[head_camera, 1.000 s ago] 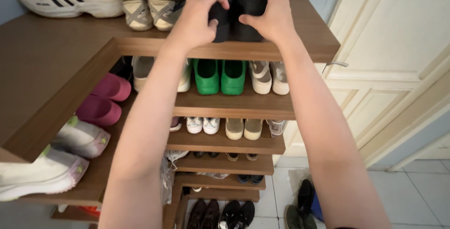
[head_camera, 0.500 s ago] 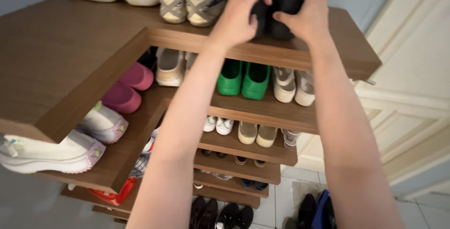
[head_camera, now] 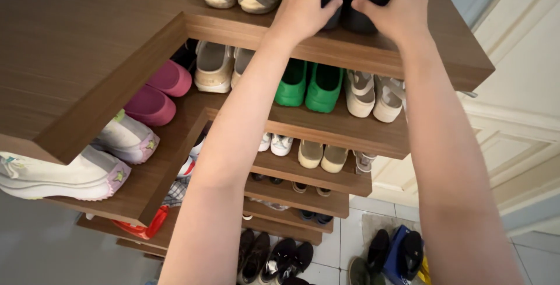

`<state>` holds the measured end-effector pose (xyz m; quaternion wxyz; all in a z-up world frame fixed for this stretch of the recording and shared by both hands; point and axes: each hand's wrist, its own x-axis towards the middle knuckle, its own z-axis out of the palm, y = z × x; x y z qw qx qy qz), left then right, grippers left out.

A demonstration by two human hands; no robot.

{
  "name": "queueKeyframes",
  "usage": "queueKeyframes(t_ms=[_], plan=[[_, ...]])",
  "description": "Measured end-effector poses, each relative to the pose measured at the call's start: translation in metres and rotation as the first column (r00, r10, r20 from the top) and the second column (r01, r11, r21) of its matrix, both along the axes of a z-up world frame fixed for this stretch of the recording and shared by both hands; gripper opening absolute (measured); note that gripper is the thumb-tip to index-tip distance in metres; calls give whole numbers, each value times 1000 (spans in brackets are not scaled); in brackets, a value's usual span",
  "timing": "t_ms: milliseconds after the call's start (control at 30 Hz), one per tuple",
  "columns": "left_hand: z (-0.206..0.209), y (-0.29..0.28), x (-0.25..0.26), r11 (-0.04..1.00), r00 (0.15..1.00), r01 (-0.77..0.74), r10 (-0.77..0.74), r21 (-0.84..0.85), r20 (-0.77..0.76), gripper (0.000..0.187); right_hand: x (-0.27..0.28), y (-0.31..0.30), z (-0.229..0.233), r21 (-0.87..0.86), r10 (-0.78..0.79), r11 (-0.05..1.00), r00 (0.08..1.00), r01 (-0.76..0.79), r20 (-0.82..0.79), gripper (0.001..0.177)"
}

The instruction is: Organize various pairs of shoes by placing them onto a wooden shelving unit.

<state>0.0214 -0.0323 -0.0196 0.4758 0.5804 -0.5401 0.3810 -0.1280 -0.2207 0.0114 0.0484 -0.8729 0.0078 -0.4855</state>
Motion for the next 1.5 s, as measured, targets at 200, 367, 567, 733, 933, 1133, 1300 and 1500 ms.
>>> queueKeyframes(t_ms=[200,367,567,733,933,1133,1300,1500], plan=[[1,-1,-11,994,987,-110,111,14,-116,85,-10,-2,2,-31,10,999,1000,-9,25,102],[8,-16,-22,987,983,-135,122,-92,-135,91,0,1,3,-63,19,998,995,-13,98,106],[-9,-31,-2,985,974,-170,167,-8,-155,76,9,-8,-11,48,-55,997,998,54,32,94],[-8,-30,-5,990,982,-137,134,-16,-136,78,2,-23,-16,-78,14,997,995,-6,99,95],[-6,-36,-7,984,971,-175,168,-30,-168,88,-5,7,-12,104,-97,991,990,86,106,101],[-9,-46,0,980,966,-193,182,-42,-186,93,-1,16,-11,124,-167,980,984,158,67,104],[-24,-47,3,984,978,-151,135,-93,-160,92,-6,7,-26,74,-67,995,994,60,91,114],[-32,-44,13,996,986,-69,60,-58,-155,91,-11,-5,-45,82,118,988,985,-130,129,112]])
